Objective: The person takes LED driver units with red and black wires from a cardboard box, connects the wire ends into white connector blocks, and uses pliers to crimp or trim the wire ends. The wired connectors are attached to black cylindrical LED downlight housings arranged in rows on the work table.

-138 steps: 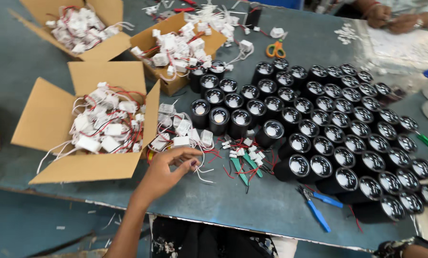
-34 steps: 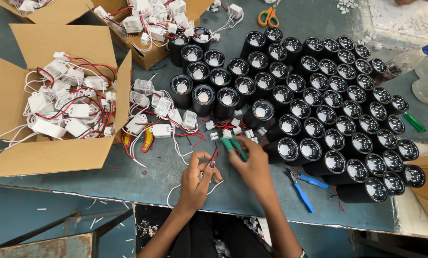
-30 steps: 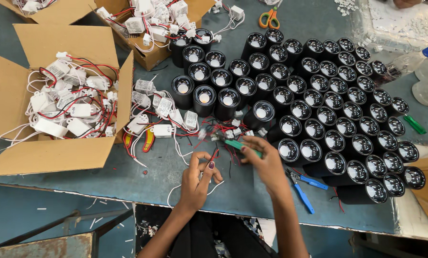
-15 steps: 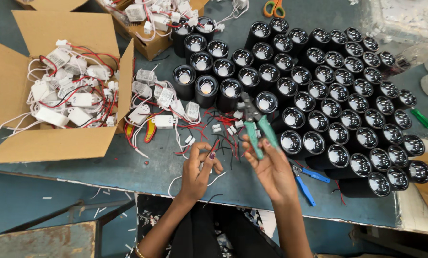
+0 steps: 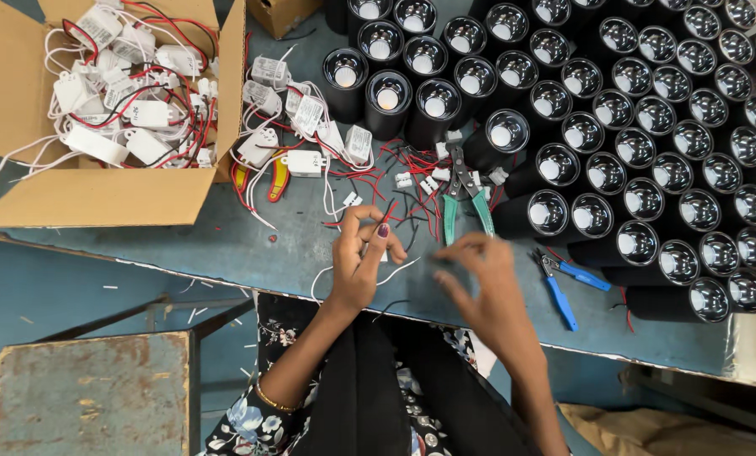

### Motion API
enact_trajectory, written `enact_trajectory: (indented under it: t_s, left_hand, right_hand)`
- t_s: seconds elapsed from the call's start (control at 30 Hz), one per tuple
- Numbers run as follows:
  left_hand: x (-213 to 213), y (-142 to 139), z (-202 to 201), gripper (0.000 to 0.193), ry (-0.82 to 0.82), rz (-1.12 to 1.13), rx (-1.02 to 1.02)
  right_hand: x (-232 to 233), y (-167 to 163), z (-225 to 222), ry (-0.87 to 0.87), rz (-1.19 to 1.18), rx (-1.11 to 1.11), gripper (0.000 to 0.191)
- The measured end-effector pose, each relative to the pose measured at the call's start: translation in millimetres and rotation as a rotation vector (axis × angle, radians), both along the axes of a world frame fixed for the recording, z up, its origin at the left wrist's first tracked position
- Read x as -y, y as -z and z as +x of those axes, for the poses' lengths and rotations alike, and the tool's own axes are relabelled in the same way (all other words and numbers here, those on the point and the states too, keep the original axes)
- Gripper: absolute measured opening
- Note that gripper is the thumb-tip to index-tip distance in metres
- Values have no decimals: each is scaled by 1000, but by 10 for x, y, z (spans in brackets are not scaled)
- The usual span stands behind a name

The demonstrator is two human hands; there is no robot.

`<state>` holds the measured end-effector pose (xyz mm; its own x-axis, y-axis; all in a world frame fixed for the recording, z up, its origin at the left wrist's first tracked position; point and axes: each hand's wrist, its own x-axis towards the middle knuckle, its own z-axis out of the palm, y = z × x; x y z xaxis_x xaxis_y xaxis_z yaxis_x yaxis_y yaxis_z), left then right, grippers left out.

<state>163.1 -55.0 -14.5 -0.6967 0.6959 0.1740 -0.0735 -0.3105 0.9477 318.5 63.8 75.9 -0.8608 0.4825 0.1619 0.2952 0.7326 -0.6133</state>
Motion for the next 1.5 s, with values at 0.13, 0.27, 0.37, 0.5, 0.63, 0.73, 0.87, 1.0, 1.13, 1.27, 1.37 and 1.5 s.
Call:
enact_trajectory:
  t_s: [0.13,0.27,0.37,0.5,0.63,0.73,0.87,1.0,1.13,1.27,1.37,1.5]
  left_hand:
    - [1,-8,2,18,-17,-10,-9]
    - [18,-18,9,18,-43,-27,-22]
    - [37,-14,5,17,-51,13,0]
    - [48,5,1,17,-77,36,11]
    - [44,30,-2,17,-97,53,35]
    - [53,32,-2,16,-104,74,27]
    - [66,-28,3,14,-149,-1,-75]
    - [17,-177,65,11,-135,-97,-139]
    - [-42,-340,90,15,-58,-236,-157]
    - [-58,-413,51,20,0,-248,-104]
    - [-62,-383,24,17,29,-239,-69]
    - [-79,-295,15,15,82,-161,50]
  right_hand:
    - [167,84,-53,-252,-188,69,33]
    - [214,202,-94,-303,-267,145,18]
    - [89,143,-102,-208,-62,154,12]
    - [-126,-62,-167,118,53,3,13]
    - [-213,-153,-210,302,-99,-265,30]
    - [-223,-38,-240,196,36,-147,49]
    - [-157,276,-372,190,253,40,74]
    - [-185,444,-483,335,144,89,70]
    - [-250,403,-487,429,-35,-66,59]
    - [-352,284,-385,470,-167,-221,44]
    - [-322,295,-437,426,-66,-7,53]
    - [-137,377,-563,280,194,-27,78]
